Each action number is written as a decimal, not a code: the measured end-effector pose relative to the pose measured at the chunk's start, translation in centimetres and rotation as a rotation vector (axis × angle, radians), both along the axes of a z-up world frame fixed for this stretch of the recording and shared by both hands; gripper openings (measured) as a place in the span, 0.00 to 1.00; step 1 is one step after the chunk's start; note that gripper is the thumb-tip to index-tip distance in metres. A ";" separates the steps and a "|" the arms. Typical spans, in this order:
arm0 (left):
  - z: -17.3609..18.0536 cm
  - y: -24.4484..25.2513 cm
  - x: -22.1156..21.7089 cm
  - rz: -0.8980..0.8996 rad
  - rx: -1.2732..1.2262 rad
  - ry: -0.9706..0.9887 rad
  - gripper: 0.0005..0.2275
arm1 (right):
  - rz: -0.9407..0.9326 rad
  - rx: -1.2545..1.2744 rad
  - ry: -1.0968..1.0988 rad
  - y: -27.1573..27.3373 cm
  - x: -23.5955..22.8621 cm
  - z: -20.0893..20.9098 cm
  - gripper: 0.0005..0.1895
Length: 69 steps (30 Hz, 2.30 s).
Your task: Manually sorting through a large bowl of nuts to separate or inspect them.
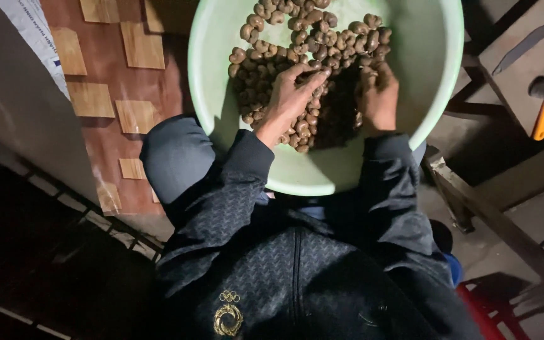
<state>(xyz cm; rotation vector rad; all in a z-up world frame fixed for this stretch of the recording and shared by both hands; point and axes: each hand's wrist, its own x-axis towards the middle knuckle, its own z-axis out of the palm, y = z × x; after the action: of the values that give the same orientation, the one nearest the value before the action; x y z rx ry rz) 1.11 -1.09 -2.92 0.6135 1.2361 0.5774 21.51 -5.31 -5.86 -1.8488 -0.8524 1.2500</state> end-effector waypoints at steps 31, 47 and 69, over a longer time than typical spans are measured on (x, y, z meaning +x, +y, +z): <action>-1.3 -0.3 0.0 0.037 0.001 -0.031 0.11 | 0.307 0.244 -0.828 4.5 -1.7 -1.4 0.12; -1.4 -0.4 0.1 -0.033 0.026 0.087 0.13 | 0.220 0.110 -0.618 -1.8 -1.9 -1.2 0.38; 0.0 0.2 0.0 0.124 0.065 -0.304 0.05 | 0.295 0.178 -0.876 3.2 -2.0 -4.1 0.14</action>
<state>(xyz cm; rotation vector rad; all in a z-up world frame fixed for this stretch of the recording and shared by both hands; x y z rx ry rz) 1.07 -0.88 -2.90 0.4847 0.9756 0.7866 19.51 -2.15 -9.94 -2.1706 -1.6815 0.4346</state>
